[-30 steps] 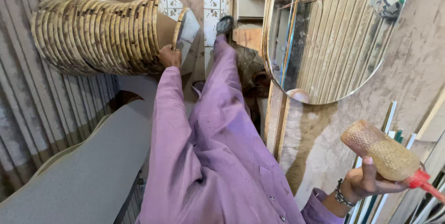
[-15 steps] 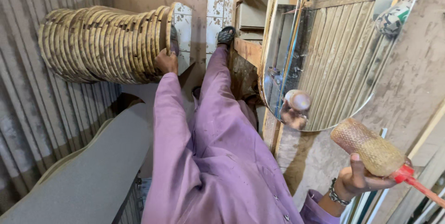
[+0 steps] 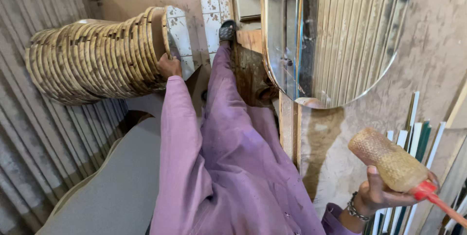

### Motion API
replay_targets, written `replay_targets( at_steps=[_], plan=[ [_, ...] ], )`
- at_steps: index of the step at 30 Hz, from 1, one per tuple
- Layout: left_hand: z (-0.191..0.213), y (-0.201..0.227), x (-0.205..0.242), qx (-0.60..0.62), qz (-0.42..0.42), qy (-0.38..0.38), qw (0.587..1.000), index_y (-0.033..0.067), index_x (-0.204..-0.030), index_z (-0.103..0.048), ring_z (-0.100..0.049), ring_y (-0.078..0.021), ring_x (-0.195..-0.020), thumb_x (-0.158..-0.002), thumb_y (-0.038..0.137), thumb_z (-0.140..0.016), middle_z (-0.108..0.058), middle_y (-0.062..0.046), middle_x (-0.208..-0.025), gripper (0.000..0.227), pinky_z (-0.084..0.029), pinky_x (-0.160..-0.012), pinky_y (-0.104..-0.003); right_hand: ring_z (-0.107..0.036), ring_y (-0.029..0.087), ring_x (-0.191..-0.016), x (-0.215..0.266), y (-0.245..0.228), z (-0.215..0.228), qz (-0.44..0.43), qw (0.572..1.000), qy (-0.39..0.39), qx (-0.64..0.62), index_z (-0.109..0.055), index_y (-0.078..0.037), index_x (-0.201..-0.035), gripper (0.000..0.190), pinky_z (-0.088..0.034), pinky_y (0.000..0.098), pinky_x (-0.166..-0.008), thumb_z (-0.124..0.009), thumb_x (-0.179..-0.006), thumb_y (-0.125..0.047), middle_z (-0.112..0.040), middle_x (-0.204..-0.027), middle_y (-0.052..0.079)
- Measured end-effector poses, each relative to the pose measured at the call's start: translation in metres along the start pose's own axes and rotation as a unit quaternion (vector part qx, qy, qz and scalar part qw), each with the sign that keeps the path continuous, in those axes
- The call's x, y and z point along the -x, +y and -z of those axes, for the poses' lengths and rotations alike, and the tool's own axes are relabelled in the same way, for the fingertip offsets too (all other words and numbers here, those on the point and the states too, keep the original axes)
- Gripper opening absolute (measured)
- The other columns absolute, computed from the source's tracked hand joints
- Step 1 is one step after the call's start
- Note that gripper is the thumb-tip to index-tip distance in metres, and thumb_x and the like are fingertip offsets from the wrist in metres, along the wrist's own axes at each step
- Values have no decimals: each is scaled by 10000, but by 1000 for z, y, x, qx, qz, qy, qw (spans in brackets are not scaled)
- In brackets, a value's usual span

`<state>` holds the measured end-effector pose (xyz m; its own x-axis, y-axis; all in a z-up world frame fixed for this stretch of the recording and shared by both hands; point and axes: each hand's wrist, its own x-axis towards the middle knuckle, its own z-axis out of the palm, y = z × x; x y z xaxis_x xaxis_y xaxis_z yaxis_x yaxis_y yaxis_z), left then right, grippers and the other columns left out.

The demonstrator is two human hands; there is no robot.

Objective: The person applies glue from a squeeze bottle along the edges of a wooden mirror frame. They repeatedly pick up the mirror, apply glue to the frame, and place it back down.

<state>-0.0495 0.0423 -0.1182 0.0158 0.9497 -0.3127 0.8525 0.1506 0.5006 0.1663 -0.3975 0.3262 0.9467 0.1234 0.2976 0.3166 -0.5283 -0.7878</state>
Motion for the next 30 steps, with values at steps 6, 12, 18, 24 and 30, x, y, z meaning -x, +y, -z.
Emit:
replay_targets(
  at_steps=[6, 12, 18, 24, 30],
  plan=[
    [0, -19, -16, -50, -8, 53, 997, -31, -974, -742, -722, -442, -890, -752, 55, -793, -719, -292, -954, 244, -579, -829, -501, -548, 246, -1127, 38, 29, 7, -26, 999, -5, -40, -383, -27, -1475, 813, -523, 366, -1062, -838, -811, -141, -471, -1244, 93],
    [16, 3, 1, 22, -84, 84, 993, -19, -1055, -691, -730, -403, -955, -861, 19, -686, -745, -224, -1027, 198, -578, -858, -490, -519, 228, -1194, 58, 34, -3, -20, 997, -23, -66, -384, -35, -1489, 870, -481, 366, -1105, -916, -812, -160, -464, -1322, 89],
    [39, 93, 103, 182, -296, -160, 924, 62, -1387, -579, -696, -289, -1037, -827, 177, -790, -714, -157, -1215, 609, -538, -938, -416, -520, 213, -1217, 47, -9, -48, -37, 989, -83, -114, -370, -37, -1521, 928, -474, 344, -1109, -903, -772, -166, -464, -1311, 73],
    [114, 196, 187, 425, -421, -423, 681, 109, -1576, -291, -326, -326, -1486, -697, 426, -945, -309, -184, -1608, 1140, -309, -1218, -439, -617, 240, -1208, 7, -87, -132, -92, 930, -264, -240, -372, -1, -1477, 955, -562, 377, -1038, -887, -685, -143, -545, -1317, 109],
    [203, 224, 172, 467, -328, -439, 694, 149, -1642, -328, -492, -330, -1496, -778, 266, -955, -468, -160, -1600, 1073, -367, -1290, -532, -632, 219, -1179, -29, -133, -222, -161, 826, -434, -321, -378, 40, -1472, 899, -563, 344, -1002, -848, -739, -185, -585, -1262, 121]
  ],
)
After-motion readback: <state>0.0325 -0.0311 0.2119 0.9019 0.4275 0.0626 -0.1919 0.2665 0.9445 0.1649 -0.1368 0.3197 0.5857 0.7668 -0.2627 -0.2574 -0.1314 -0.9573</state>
